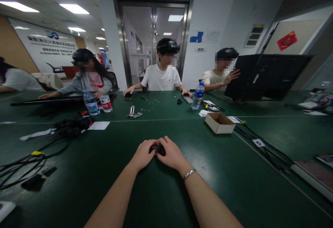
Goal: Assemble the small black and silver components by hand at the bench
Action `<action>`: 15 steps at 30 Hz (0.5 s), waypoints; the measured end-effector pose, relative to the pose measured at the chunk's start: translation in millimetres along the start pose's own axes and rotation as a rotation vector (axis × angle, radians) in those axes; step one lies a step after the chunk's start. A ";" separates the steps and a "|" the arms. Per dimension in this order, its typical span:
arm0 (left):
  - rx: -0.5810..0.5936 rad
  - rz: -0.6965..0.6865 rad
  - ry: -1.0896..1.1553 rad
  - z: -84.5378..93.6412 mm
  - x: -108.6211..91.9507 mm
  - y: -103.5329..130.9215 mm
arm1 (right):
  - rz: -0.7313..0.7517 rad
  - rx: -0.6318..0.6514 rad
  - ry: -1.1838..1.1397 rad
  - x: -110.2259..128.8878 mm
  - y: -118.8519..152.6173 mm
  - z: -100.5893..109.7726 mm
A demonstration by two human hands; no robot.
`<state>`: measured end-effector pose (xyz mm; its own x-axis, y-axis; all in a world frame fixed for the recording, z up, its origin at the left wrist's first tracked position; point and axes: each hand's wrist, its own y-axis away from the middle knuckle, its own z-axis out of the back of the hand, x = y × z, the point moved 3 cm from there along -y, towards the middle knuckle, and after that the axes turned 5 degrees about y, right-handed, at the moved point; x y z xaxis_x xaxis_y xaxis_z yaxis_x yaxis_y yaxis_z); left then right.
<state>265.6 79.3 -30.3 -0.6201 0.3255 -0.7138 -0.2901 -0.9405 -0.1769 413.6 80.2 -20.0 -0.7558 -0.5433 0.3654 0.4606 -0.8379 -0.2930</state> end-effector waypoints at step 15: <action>-0.058 0.110 0.079 11.2 7.8 1.5 | -0.247 -0.146 -0.457 -45.0 -3.2 -1.9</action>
<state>252.2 81.5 -28.6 -0.5858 0.2131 -0.7819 -0.1795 -0.9750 -0.1312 445.2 107.4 -37.2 -0.5391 -0.3264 0.7764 0.2007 -0.9451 -0.2579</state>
